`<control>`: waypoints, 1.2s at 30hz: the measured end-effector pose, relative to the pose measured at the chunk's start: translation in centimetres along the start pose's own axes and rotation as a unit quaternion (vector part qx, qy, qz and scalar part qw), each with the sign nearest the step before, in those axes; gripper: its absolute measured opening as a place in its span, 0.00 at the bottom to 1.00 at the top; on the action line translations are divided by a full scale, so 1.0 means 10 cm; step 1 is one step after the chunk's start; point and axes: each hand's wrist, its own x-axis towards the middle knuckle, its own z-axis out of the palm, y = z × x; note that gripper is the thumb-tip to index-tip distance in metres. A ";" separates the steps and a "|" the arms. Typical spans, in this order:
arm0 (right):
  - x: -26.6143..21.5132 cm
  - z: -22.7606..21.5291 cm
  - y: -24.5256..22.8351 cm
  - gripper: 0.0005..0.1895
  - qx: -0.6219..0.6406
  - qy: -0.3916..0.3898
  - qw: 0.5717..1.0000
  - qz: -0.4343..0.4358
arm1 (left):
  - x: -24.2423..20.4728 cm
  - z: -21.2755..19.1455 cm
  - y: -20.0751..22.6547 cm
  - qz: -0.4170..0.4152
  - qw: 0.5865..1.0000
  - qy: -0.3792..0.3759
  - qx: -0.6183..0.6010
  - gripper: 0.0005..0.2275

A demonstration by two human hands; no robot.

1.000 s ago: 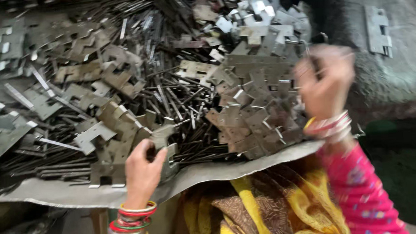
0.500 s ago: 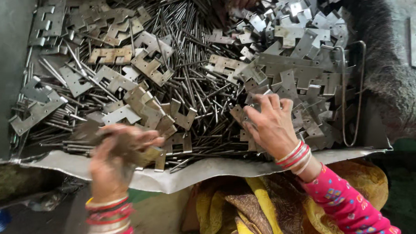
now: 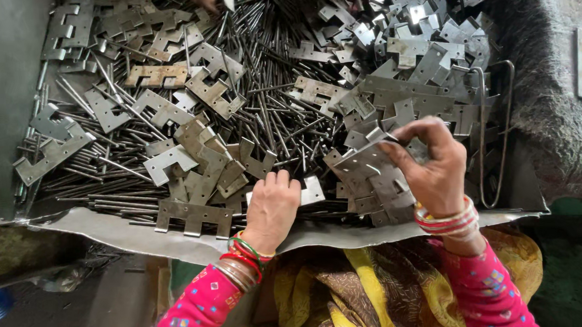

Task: The person inserts metal rods into the holes of L-shaped metal brackets and places the assembled units into a large metal bin. The task is performed by hand, handling one bracket and rod at a time from a large pile of parts.

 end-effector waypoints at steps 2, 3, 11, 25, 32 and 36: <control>-0.08 0.00 0.01 0.16 -0.123 0.005 0.992 -0.040 | -0.02 -0.05 -0.01 0.016 0.999 0.021 -0.023 0.00; -0.12 -0.01 0.01 0.16 -0.156 -0.027 0.986 -0.055 | -0.02 -0.09 -0.02 0.024 0.999 0.033 -0.035 0.01; -0.33 -0.16 0.09 0.08 -0.185 -0.176 0.960 0.113 | -0.18 -0.61 -0.55 -0.183 0.785 0.025 -0.592 0.07; -0.75 0.90 -0.89 0.15 -0.001 -0.077 0.991 -0.111 | -0.29 -0.27 -0.21 -0.270 0.184 0.030 -0.945 0.31; -0.78 0.90 -0.80 0.19 0.026 -0.072 0.996 -0.037 | -0.37 -0.33 -0.24 -0.303 0.227 0.045 -0.924 0.24; -0.74 1.00 -0.52 0.20 0.363 -0.206 0.865 0.277 | -0.30 -0.40 -0.10 -0.283 0.292 -0.009 -0.914 0.24</control>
